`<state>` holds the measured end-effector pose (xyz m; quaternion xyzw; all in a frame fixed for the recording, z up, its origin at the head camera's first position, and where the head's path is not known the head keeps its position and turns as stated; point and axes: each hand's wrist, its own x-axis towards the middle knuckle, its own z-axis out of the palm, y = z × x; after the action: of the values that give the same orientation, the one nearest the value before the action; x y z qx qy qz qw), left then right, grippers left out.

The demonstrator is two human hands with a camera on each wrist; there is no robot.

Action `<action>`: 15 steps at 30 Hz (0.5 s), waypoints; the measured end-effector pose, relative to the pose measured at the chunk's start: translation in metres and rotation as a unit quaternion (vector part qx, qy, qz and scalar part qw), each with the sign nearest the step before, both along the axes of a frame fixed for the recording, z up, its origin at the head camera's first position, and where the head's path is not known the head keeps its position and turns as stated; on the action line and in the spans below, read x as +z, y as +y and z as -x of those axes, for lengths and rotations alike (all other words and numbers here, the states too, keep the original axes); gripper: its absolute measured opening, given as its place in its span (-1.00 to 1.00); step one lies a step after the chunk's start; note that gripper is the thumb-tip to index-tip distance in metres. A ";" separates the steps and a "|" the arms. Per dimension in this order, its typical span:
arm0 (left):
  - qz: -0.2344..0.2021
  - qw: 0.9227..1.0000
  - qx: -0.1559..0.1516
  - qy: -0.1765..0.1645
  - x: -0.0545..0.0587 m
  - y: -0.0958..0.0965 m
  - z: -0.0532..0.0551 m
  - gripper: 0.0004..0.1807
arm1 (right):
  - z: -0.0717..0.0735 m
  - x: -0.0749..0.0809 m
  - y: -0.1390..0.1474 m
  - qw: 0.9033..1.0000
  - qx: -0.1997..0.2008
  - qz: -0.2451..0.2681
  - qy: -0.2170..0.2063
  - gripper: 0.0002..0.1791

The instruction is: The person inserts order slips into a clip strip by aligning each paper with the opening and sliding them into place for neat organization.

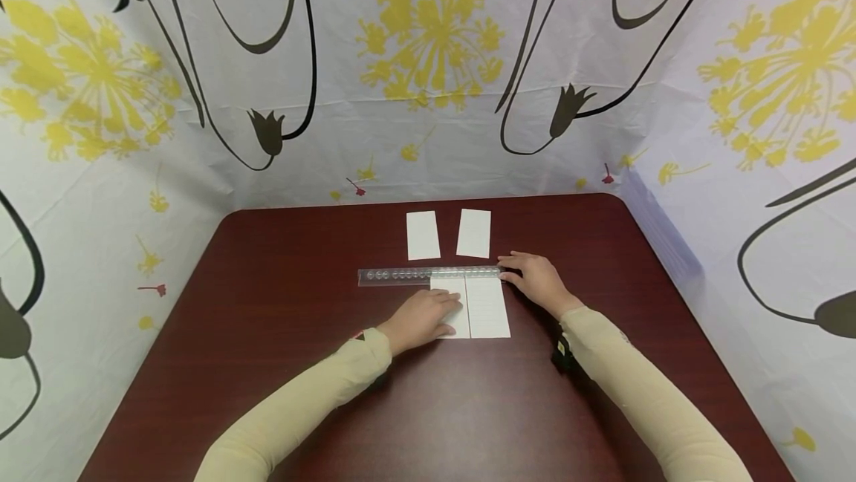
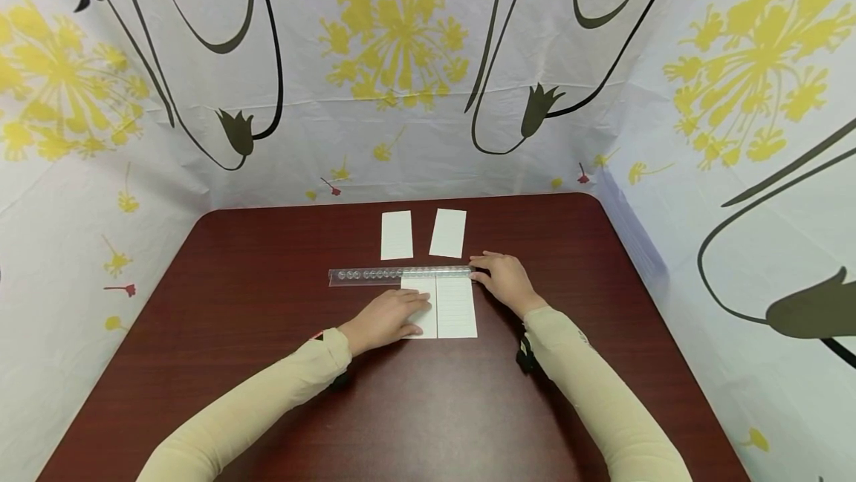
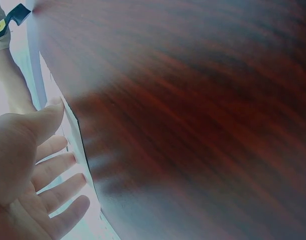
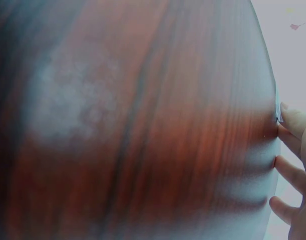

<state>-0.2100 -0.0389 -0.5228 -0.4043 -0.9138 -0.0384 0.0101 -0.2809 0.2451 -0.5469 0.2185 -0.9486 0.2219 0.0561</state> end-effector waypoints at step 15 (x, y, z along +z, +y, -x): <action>0.009 1.000 0.003 0.003 0.001 0.001 -0.001 -0.45 | -0.001 0.002 -0.001 1.000 -0.002 -0.002 0.000 -0.58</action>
<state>-0.2088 -0.0381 -0.5216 -0.4014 -0.9154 -0.0291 0.0095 -0.2799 0.2442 -0.5454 0.2164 -0.9495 0.2201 0.0558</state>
